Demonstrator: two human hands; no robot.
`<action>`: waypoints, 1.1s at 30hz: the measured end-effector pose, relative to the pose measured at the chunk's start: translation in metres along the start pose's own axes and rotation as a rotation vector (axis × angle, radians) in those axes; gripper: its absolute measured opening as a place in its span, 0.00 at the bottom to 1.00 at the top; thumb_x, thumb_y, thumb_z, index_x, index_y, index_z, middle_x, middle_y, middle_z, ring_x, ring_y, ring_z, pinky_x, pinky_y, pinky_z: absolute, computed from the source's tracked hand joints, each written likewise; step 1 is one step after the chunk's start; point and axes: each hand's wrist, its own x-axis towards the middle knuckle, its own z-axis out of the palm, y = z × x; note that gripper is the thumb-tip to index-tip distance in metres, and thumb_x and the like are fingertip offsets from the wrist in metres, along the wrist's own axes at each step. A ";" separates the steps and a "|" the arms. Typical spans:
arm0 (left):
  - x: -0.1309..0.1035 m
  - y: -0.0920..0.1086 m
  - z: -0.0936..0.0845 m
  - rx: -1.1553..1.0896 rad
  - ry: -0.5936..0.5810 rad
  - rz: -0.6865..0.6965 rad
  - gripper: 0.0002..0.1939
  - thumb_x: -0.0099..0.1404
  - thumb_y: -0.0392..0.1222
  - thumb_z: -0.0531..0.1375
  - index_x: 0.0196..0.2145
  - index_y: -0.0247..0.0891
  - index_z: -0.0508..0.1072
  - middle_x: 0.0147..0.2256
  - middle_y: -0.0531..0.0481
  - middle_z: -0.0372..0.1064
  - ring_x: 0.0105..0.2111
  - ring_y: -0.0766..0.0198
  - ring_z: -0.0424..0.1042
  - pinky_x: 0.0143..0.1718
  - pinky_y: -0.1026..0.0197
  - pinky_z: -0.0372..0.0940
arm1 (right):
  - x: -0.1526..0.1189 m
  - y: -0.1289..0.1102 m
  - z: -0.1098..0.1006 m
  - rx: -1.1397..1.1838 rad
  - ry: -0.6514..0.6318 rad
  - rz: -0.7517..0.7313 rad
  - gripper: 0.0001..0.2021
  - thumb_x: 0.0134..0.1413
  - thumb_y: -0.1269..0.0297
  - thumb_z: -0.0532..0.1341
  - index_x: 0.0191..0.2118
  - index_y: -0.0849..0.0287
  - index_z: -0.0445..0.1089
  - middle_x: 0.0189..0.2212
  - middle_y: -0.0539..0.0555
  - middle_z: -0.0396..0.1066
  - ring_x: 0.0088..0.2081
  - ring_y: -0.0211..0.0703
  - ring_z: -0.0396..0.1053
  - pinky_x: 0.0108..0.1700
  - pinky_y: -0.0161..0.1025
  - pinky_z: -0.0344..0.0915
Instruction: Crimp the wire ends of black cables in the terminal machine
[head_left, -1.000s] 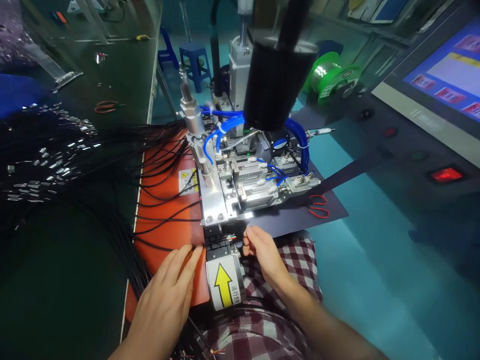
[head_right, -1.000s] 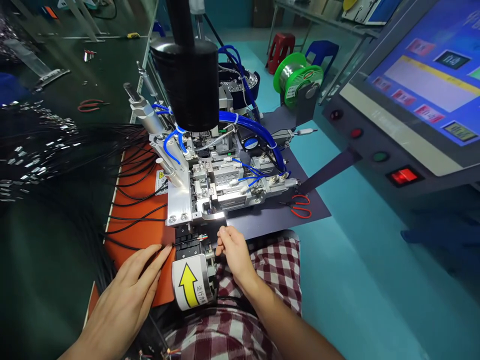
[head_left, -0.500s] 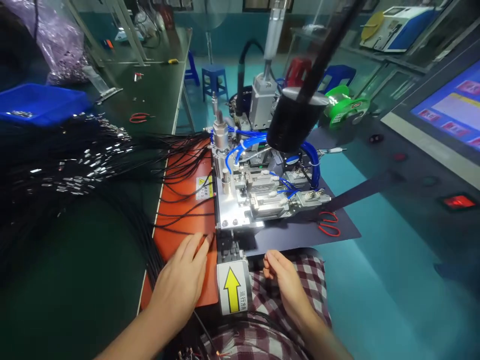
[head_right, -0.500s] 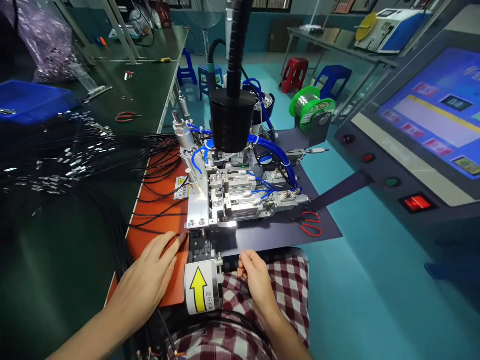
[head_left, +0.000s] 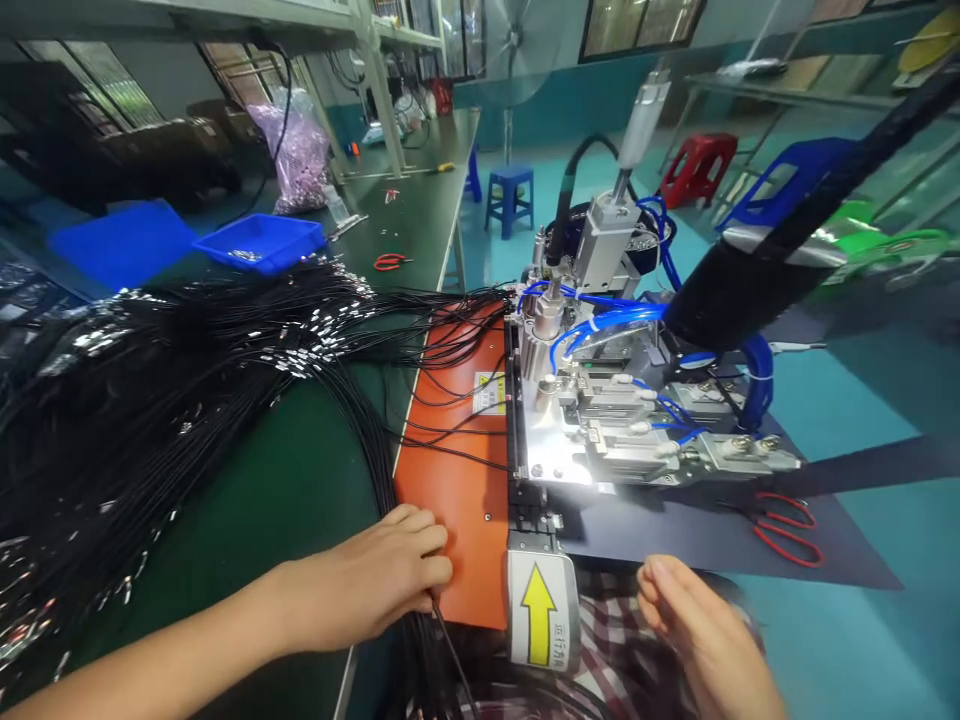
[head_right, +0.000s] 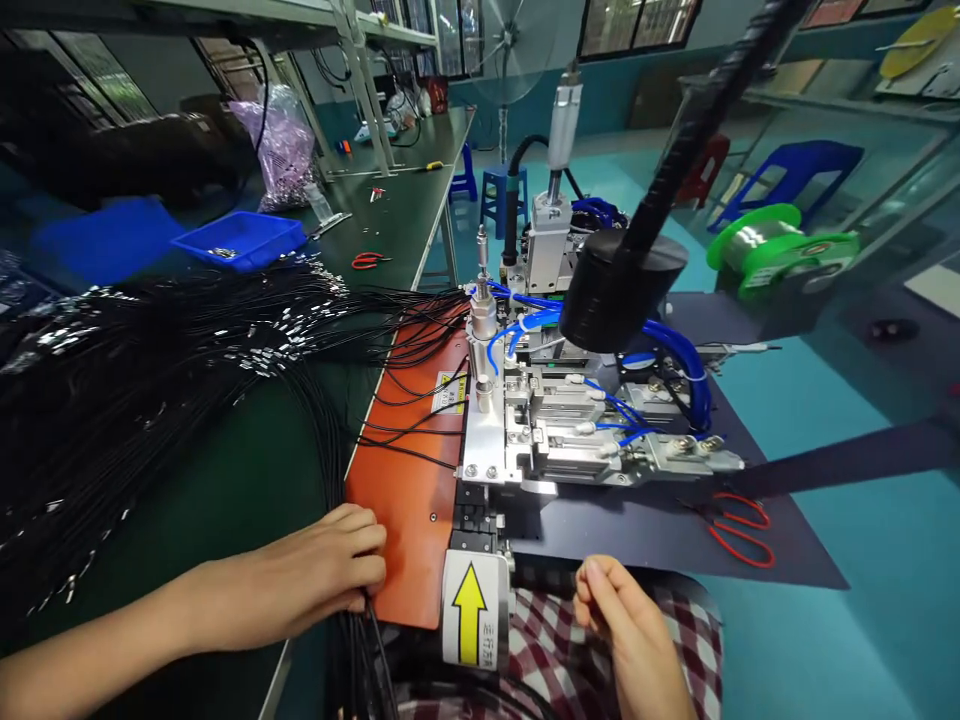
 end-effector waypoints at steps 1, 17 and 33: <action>-0.001 -0.002 -0.002 -0.018 -0.017 0.017 0.04 0.63 0.35 0.56 0.30 0.39 0.66 0.33 0.51 0.63 0.35 0.61 0.61 0.36 0.61 0.56 | 0.000 -0.003 0.001 -0.007 -0.002 0.000 0.17 0.47 0.47 0.63 0.26 0.57 0.65 0.24 0.49 0.61 0.26 0.41 0.58 0.28 0.34 0.60; 0.000 -0.003 -0.015 -0.379 -0.008 0.036 0.09 0.62 0.27 0.52 0.33 0.39 0.68 0.32 0.51 0.67 0.36 0.64 0.66 0.38 0.63 0.61 | -0.016 -0.033 0.014 -0.217 -0.043 -0.120 0.19 0.46 0.43 0.60 0.23 0.56 0.66 0.18 0.49 0.61 0.23 0.41 0.58 0.26 0.35 0.58; 0.028 0.012 0.005 -0.731 0.462 -0.208 0.07 0.62 0.38 0.58 0.34 0.36 0.75 0.32 0.47 0.74 0.32 0.64 0.72 0.33 0.64 0.65 | -0.022 -0.040 0.026 -0.209 -0.160 -0.159 0.10 0.49 0.54 0.61 0.29 0.56 0.68 0.21 0.47 0.61 0.23 0.38 0.59 0.26 0.34 0.59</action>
